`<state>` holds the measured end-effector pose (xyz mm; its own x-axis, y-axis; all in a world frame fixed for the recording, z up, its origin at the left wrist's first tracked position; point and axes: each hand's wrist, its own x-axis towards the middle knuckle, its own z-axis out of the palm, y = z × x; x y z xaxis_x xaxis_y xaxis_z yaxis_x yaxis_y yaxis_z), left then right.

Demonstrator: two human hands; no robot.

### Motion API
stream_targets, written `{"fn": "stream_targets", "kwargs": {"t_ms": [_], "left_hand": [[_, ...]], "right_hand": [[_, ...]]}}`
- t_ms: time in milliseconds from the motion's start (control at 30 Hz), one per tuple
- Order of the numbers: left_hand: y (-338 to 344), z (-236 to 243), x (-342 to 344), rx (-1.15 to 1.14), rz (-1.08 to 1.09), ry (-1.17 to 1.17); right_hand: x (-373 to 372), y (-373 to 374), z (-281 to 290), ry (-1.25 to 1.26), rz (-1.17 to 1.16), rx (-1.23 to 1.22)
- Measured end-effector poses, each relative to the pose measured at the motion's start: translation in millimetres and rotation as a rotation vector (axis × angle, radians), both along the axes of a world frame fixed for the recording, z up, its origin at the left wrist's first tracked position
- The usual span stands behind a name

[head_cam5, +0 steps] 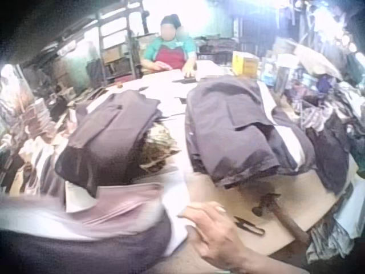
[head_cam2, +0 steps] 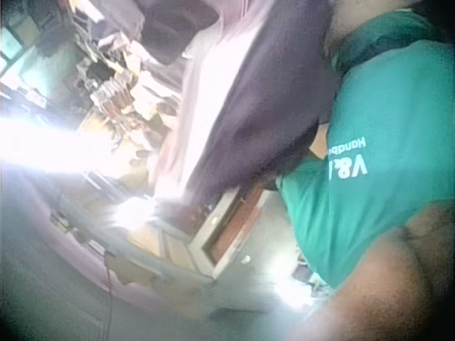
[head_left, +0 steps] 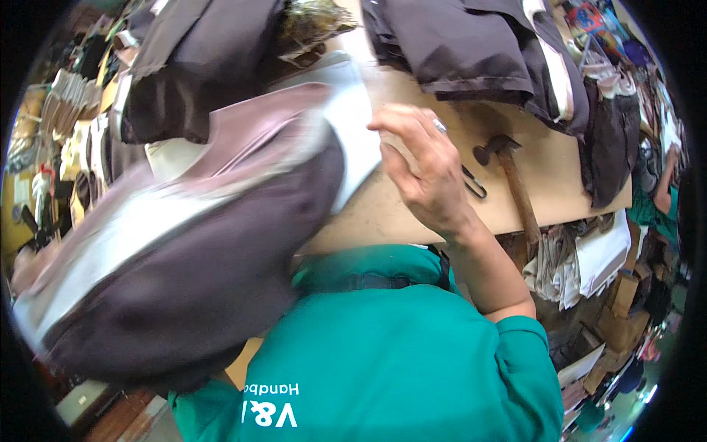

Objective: The person sews the lining of a dark-colored handbag by hand using a needle and thread. They repeatedly fold the fabric edges, stitch them, and use a hammer to flatten the seams. The person also uses scissors to trim excess thread and fabric.

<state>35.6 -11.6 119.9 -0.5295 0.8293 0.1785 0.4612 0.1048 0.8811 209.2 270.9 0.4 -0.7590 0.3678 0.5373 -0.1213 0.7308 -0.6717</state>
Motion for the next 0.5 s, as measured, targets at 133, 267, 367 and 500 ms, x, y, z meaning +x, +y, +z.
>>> {"fn": "stream_targets", "kwargs": {"t_ms": [133, 267, 367, 500], "left_hand": [[11.6, 21.3, 35.2, 0.108, 0.331, 0.241], [79.0, 16.7, 59.5, -0.026, 0.228, 0.349], [143.8, -36.0, 59.2, -0.343, -0.16, 0.35], [178.3, -79.5, 60.8, -0.399, -0.414, 0.042]], "right_hand": [[72.8, 26.9, -50.1, -0.506, -0.317, 0.232], [98.4, 33.7, -78.4, -0.731, -0.469, 0.409], [105.5, 45.5, -80.0, -0.702, -0.377, 0.193], [102.8, 46.9, -63.7, -0.489, -0.193, -0.275]]}}
